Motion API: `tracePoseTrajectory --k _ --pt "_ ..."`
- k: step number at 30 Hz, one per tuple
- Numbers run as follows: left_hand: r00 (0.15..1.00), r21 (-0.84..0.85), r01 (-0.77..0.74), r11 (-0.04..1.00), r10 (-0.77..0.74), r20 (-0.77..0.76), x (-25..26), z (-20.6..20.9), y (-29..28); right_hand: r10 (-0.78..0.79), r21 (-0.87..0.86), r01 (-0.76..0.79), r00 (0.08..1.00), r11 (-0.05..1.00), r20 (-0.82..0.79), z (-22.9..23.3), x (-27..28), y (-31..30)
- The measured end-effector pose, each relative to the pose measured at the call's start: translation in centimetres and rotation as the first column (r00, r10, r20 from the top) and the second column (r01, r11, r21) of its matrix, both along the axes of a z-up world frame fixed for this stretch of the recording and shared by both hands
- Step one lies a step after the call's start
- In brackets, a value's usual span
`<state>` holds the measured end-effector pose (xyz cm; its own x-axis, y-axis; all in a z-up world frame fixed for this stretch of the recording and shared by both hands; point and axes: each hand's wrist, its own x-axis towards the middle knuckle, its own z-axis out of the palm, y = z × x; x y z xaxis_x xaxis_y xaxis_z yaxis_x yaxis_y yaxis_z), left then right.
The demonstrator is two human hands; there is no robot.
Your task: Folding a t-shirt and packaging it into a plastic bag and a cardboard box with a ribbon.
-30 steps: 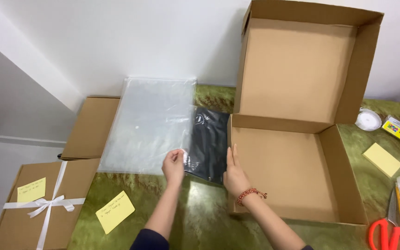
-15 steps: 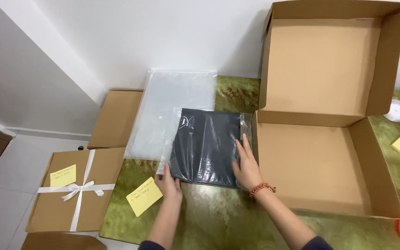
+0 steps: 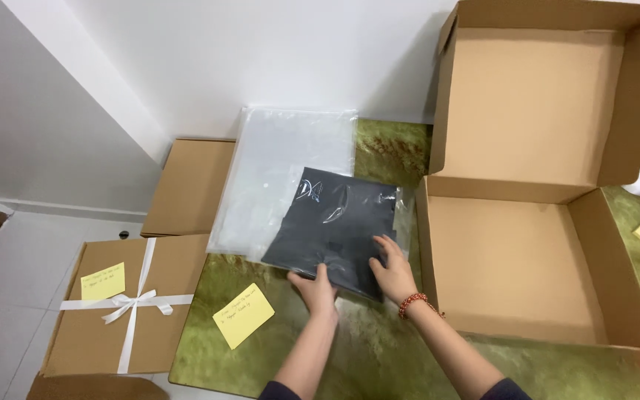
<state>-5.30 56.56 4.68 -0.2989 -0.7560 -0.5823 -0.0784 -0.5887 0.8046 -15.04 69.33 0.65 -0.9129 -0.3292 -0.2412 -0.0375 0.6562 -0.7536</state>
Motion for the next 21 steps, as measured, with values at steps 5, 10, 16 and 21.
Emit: tracePoseTrajectory --k 5,10,16,21 --pt "0.999 -0.188 -0.03 0.982 0.037 0.034 2.7 -4.8 -11.4 -0.046 -0.11 0.043 0.999 0.993 -0.028 5.2 -0.8 -2.5" --pt "0.979 0.092 -0.045 0.995 0.063 -0.195 4.8 -7.3 -19.1 -0.065 -0.066 0.063 0.997 0.996 -0.035 2.5 -3.9 -4.4" --pt "0.97 0.181 0.176 0.968 -0.139 -0.197 5.7 -7.1 -18.8 -0.028 0.116 0.017 0.995 0.993 0.095 -2.3 -8.3 -6.5" --pt "0.958 0.397 0.247 0.884 -0.162 -0.237 6.1 -8.2 -19.5 0.019 0.384 -0.038 0.998 0.923 0.054 -4.5 -10.4 -6.6"
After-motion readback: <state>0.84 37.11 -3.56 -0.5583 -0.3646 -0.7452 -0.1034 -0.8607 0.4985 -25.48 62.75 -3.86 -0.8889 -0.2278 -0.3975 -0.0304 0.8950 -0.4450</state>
